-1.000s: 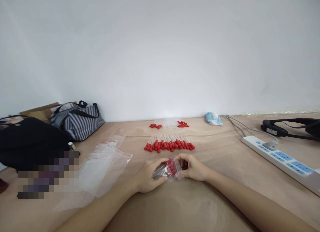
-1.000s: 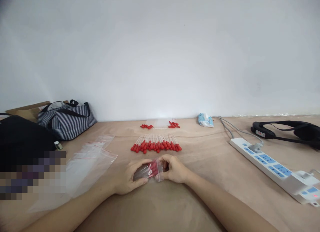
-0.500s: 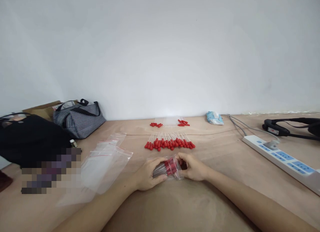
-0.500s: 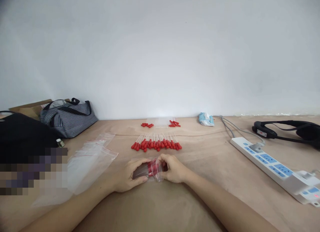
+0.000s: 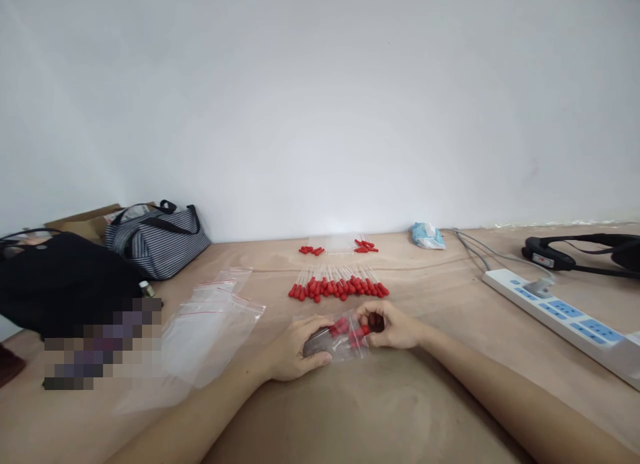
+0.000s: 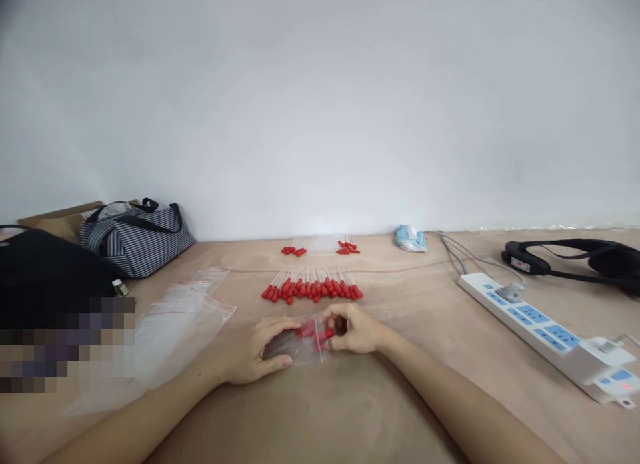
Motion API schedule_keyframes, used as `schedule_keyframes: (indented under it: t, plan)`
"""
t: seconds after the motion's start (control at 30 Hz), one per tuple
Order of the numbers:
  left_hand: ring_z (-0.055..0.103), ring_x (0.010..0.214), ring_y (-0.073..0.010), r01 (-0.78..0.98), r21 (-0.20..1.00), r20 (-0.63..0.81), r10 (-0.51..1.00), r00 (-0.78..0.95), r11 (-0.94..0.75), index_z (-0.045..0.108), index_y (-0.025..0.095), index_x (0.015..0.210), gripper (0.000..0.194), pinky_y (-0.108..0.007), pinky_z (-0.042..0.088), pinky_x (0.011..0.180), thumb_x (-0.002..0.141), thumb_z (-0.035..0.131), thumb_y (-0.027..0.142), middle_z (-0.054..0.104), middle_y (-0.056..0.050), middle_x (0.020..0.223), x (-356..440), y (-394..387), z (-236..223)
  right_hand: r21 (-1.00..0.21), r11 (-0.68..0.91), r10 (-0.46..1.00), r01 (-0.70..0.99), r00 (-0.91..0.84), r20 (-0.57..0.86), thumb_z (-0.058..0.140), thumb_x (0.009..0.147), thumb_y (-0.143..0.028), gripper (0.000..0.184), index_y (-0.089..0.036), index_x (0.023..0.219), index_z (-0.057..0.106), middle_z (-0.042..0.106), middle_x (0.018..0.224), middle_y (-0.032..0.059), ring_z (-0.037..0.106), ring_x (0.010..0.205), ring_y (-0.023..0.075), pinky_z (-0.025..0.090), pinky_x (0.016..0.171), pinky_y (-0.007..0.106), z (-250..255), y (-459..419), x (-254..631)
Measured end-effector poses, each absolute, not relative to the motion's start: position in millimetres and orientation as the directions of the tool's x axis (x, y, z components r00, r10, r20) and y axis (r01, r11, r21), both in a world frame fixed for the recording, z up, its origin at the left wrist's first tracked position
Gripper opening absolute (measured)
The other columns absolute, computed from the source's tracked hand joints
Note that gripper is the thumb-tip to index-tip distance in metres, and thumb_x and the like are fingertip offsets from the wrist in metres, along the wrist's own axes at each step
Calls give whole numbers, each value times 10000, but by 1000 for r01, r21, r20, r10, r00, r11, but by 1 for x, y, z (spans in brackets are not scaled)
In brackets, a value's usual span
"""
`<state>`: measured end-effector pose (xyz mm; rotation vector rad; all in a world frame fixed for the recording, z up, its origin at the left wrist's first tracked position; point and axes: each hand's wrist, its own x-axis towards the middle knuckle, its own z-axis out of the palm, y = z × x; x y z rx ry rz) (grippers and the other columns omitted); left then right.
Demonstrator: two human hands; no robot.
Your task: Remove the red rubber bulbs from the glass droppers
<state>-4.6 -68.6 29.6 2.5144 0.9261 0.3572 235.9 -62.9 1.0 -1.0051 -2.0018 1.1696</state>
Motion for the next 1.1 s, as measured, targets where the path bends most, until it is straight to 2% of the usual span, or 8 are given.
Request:
schedule_keyframes:
  t: [0.1, 0.2, 0.3, 0.47, 0.7, 0.87, 0.97, 1.1]
  plan:
    - [471, 1098, -226, 557, 480, 85, 668, 739, -678, 437, 204, 1186, 468, -390, 379, 921, 748, 552, 326, 516, -81, 1211, -4, -69, 30, -807, 458, 809, 372, -550, 206, 697, 585, -251, 256, -177, 812, 605, 516, 748, -15, 458, 638, 90, 366, 567, 203, 3, -66, 233]
    - [459, 1114, -231, 558, 486, 84, 672, 736, -672, 436, 205, 1188, 475, -397, 369, 933, 746, 555, 331, 507, -78, 1223, -4, -68, 30, -794, 478, 800, 374, -558, 219, 688, 607, -290, 209, -166, 759, 616, 540, 722, -13, 467, 622, 89, 374, 562, 202, 2, -65, 234]
    - [456, 1121, -228, 564, 489, 59, 671, 739, -665, 430, 220, 1196, 476, -388, 361, 944, 751, 548, 345, 502, -66, 1232, -6, -67, 31, -847, 408, 808, 342, -567, 160, 697, 590, -260, 195, -151, 726, 608, 553, 654, -29, 467, 570, 75, 370, 527, 191, 1, -58, 245]
    - [417, 1164, -223, 590, 479, 24, 682, 731, -650, 413, 235, 1209, 475, -379, 335, 978, 763, 530, 353, 465, -47, 1272, -10, -65, 31, -959, 183, 840, 217, -541, 37, 735, 540, -260, 272, -144, 748, 604, 593, 621, -26, 497, 492, 61, 389, 466, 180, 3, -46, 265]
    - [400, 1181, -224, 615, 458, -4, 690, 724, -642, 401, 219, 1223, 490, -383, 327, 989, 774, 511, 380, 444, -54, 1291, -10, -65, 31, -996, 68, 881, 60, -472, 32, 746, 519, -198, 210, -141, 700, 656, 630, 625, -7, 545, 496, 70, 446, 472, 184, 17, -38, 298]
    - [404, 1180, -221, 617, 446, 3, 690, 724, -648, 400, 234, 1227, 490, -379, 333, 987, 772, 518, 371, 445, -44, 1293, -10, -66, 32, -988, -1, 990, -155, -140, 21, 757, 491, -197, 218, -163, 685, 663, 643, 626, -1, 565, 520, 75, 468, 482, 169, 12, -28, 329]
    - [405, 1179, -221, 627, 439, -3, 696, 718, -644, 399, 235, 1230, 494, -383, 334, 987, 770, 520, 368, 448, -44, 1291, -10, -66, 33, -960, 114, 988, -254, 127, 84, 767, 477, -205, 226, -166, 672, 658, 645, 643, 6, 584, 559, 85, 487, 517, 170, 4, -19, 330]
    - [403, 1183, -223, 616, 450, 4, 691, 722, -646, 396, 233, 1232, 496, -386, 333, 988, 772, 517, 373, 441, -48, 1297, -10, -64, 31, -930, 255, 942, -264, 283, 178, 759, 497, -273, 234, -194, 679, 636, 633, 662, -19, 596, 622, 87, 500, 590, 182, -2, -9, 324]
